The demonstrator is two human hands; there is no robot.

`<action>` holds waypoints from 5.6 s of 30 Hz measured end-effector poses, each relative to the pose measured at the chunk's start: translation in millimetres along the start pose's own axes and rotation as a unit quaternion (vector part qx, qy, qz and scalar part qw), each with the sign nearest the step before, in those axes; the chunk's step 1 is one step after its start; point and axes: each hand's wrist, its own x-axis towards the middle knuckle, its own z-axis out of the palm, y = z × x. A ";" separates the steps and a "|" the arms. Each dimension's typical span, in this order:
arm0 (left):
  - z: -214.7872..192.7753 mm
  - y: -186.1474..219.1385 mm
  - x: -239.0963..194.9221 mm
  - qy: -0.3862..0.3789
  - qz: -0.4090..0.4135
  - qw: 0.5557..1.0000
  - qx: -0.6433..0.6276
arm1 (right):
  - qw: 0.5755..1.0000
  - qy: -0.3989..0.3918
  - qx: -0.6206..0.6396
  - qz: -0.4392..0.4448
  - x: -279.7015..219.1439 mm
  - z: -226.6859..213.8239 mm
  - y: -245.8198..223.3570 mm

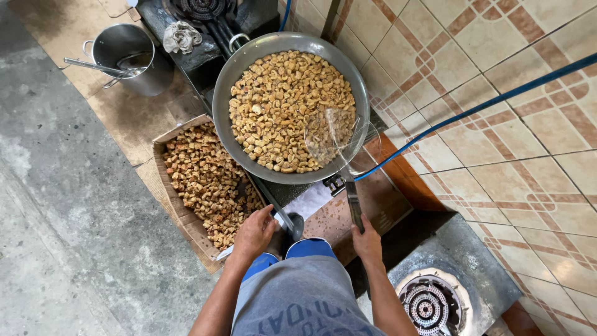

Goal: The person uses a mesh skimmer to lift fried food pieces out of a wok of oil and transfers them into a cardboard box.

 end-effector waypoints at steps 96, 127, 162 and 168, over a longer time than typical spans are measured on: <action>-11.2 -54.7 2.4 0.085 0.046 0.991 -0.098 | 0.934 -0.168 -0.294 -0.116 82.2 -51.8 -139.9; -7.4 -2.4 36.1 0.037 0.054 0.995 -0.078 | 0.915 -0.153 -0.368 -0.065 82.1 -131.1 -117.8; 9.7 -0.7 50.9 0.008 -0.013 0.995 -0.098 | 0.985 -0.098 0.091 -0.106 233.7 12.1 -80.2; 19.3 -35.1 41.7 0.043 0.009 0.995 -0.092 | 0.988 -0.133 0.074 -0.030 223.5 34.1 -136.2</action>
